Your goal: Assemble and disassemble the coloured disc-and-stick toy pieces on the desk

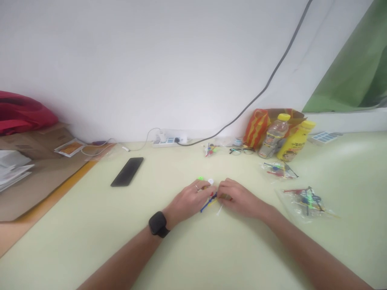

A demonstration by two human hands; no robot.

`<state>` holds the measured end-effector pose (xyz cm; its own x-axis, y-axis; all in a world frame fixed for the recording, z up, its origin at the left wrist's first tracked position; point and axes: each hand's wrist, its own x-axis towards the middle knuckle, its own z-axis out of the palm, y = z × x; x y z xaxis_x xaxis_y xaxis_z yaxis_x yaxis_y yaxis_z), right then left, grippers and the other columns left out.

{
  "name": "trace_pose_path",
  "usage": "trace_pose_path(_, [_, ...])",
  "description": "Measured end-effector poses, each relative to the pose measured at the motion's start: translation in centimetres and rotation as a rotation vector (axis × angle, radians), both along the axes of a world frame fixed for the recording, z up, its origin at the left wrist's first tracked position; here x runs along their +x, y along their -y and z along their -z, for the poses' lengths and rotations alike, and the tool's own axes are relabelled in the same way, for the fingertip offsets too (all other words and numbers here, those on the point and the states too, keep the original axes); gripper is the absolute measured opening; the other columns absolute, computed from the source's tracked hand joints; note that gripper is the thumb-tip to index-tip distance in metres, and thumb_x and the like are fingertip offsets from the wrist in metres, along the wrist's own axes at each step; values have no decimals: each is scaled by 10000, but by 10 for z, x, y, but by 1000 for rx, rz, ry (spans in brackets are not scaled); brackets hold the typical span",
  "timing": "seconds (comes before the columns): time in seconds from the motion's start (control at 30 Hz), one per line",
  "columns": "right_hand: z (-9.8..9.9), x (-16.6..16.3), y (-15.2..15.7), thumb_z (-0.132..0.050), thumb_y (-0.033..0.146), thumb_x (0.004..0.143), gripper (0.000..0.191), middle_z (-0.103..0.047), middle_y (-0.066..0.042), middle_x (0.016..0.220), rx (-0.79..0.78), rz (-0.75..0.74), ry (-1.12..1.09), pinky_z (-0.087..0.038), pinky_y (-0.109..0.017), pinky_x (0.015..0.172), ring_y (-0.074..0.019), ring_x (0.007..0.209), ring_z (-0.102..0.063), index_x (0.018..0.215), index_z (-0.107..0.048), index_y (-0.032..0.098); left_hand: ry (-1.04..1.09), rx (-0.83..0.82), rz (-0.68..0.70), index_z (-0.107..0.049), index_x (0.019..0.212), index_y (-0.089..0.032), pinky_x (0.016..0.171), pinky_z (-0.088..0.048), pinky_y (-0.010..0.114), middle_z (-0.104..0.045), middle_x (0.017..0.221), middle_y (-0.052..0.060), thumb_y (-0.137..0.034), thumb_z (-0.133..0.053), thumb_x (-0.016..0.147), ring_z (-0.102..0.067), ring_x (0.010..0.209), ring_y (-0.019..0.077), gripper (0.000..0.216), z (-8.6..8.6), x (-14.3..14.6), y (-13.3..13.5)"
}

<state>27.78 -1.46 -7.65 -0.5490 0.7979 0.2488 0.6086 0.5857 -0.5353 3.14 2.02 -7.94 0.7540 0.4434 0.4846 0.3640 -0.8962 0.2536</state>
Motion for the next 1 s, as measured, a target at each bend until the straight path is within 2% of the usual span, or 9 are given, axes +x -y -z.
trace_pose_path(0.13, [-8, -2, 5, -541, 112, 927, 111, -650, -50, 935, -33, 39, -66, -469, -366, 814, -222, 908, -579, 911, -576, 216, 103, -74, -27, -574, 1392, -267, 1017, -565, 375, -681, 1264, 95, -142, -469, 1043, -662, 1164, 208, 386, 1, 4, 2])
trace_pose_path(0.3, [-14, -4, 10, -393, 220, 1030, 101, -563, 2, 857, -187, 112, -147, -433, -297, 667, -171, 737, -507, 962, -466, 238, 243, -227, -104, -648, 1220, -251, 919, -586, 330, -716, 1127, 62, -192, -505, 1039, -701, 1038, 185, 238, 4, 6, 1])
trace_pose_path(0.43, [-12, -6, 11, -419, 272, 1046, 61, -577, -10, 934, -207, 138, -210, -447, -293, 695, -167, 780, -523, 1014, -458, 239, 275, -252, -67, -631, 1256, -241, 959, -571, 356, -695, 1176, 83, -165, -546, 999, -680, 1083, 201, 281, 0, 6, 4])
trace_pose_path(0.57, [-6, -10, 9, -444, 265, 1051, 126, -611, -27, 953, -142, 62, -252, -466, -299, 740, -169, 807, -560, 1031, -563, 229, 256, -320, -38, -591, 1340, -248, 979, -571, 372, -681, 1202, 91, -208, -633, 966, -665, 1115, 217, 379, -4, 7, 9])
trace_pose_path(0.7, [-3, -17, 9, -410, 240, 1064, 249, -627, -60, 986, -16, 13, -299, -492, -310, 785, -186, 873, -607, 1088, -658, 238, 284, -367, -66, -616, 1306, -249, 956, -581, 364, -686, 1158, 80, -261, -660, 971, -688, 1039, 201, 338, -4, 9, 9])
trace_pose_path(0.87, [0, -23, 11, -373, 226, 1076, 279, -694, -88, 1172, 3, 39, -370, -519, -354, 936, -216, 1074, -649, 1257, -583, 258, 309, -389, -81, -661, 1216, -238, 888, -585, 329, -702, 1072, 62, -272, -636, 996, -691, 968, 181, 224, -4, 9, 7])
trace_pose_path(1.0, [8, -23, 9, -386, 231, 1077, 261, -716, -77, 1156, 57, 53, -332, -535, -358, 926, -215, 1053, -670, 1260, -570, 264, 316, -382, -70, -677, 1148, -230, 877, -573, 321, -712, 1023, 54, -245, -593, 1022, -685, 951, 175, 153, -3, 10, 6])
